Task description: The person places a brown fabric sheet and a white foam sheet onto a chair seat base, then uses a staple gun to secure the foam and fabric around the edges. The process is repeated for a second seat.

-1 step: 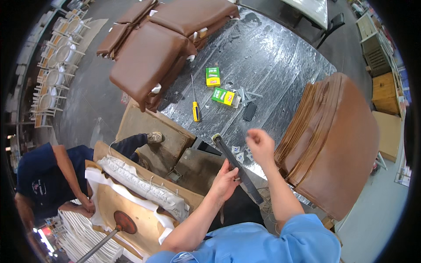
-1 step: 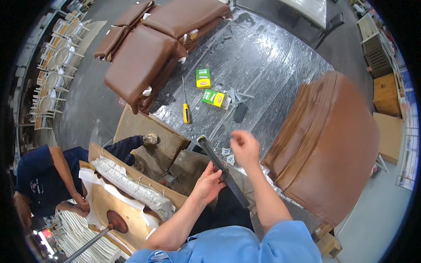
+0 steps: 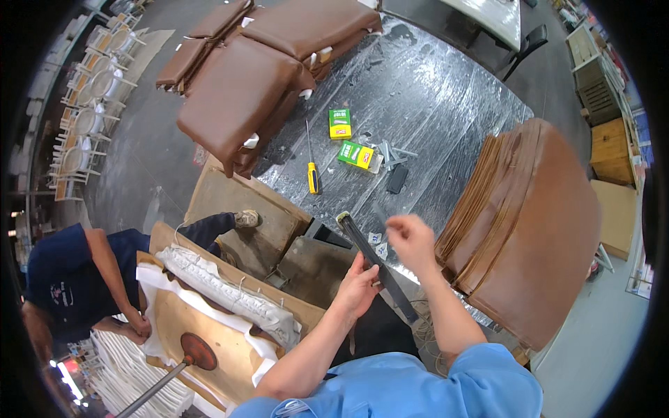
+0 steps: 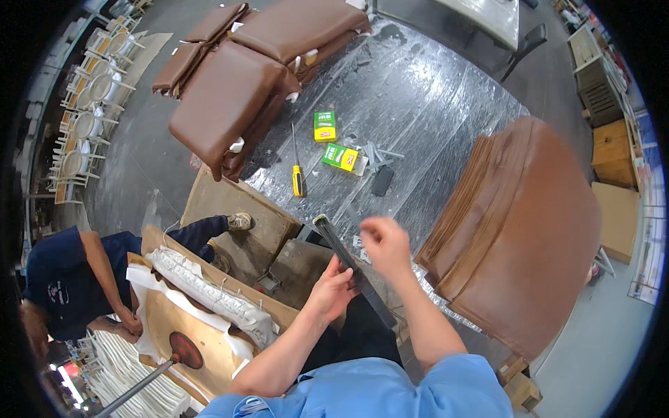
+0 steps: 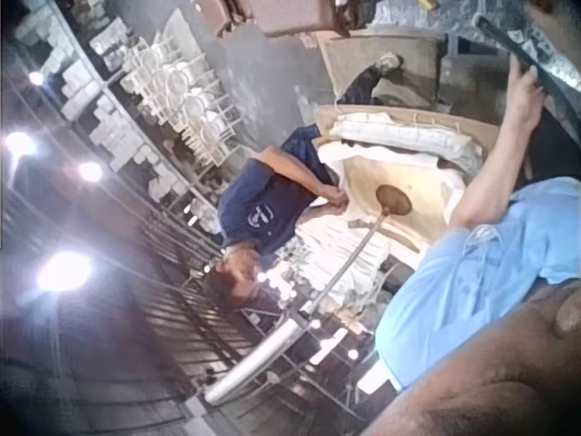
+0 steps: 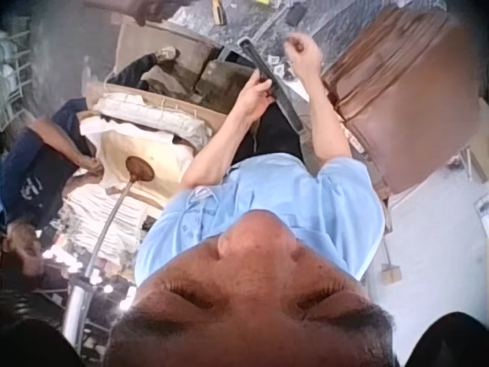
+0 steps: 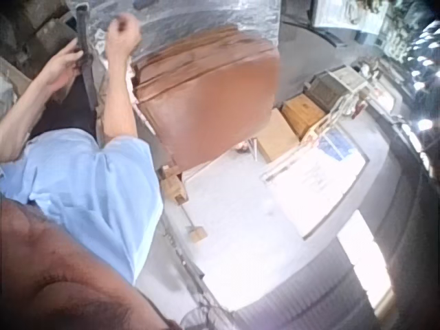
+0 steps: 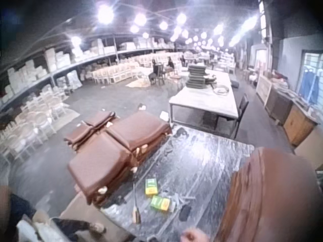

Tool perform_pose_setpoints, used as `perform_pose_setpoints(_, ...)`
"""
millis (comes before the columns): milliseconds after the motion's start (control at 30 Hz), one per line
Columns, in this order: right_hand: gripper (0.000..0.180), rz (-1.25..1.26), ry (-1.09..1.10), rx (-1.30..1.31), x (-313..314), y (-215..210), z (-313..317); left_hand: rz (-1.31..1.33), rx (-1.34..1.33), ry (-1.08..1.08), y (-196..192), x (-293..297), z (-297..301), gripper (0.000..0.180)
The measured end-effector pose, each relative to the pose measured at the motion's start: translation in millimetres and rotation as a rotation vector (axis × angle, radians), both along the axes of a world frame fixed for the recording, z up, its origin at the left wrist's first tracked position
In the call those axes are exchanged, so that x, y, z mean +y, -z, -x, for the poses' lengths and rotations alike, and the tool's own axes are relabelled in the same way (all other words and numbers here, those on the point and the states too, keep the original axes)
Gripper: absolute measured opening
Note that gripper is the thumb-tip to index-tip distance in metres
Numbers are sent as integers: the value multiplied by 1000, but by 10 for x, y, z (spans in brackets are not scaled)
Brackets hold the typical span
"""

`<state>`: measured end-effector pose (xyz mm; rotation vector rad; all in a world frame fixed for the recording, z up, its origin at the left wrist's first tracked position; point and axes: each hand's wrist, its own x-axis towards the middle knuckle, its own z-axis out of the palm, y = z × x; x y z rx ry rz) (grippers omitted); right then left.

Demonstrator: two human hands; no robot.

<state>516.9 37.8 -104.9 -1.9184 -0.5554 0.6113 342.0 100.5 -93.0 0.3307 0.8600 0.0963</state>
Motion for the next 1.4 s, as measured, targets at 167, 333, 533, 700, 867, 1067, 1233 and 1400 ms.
perform_pose_setpoints(167,17,153,-311,-305,-81,-657,418,-50,-49,15,-159,-11,11,61)
perform_pose_setpoints(333,16,152,-353,-454,42,-889,566,-48,-81,-10,-391,-59,82,71)
perform_pose_setpoints(533,19,15,-316,-402,156,-980,566,-188,-162,-21,-729,-224,232,78)
perform_pose_setpoints(700,51,312,-256,389,-10,-391,155,-317,-184,18,-1019,-282,383,62)
perform_pose_setpoints(867,76,5,-123,1026,-88,-504,614,-541,-6,63,-1209,-302,583,43)
perform_pose_setpoints(1067,60,-232,-5,903,309,-847,436,-823,-35,208,-1634,-333,941,83)
perform_pose_setpoints(1233,59,-148,-211,782,554,-1055,575,-1110,172,-109,-1442,-593,926,82)
perform_pose_setpoints(1400,61,-93,-420,876,406,-1088,1153,-1181,321,-435,-1470,-400,1008,63)
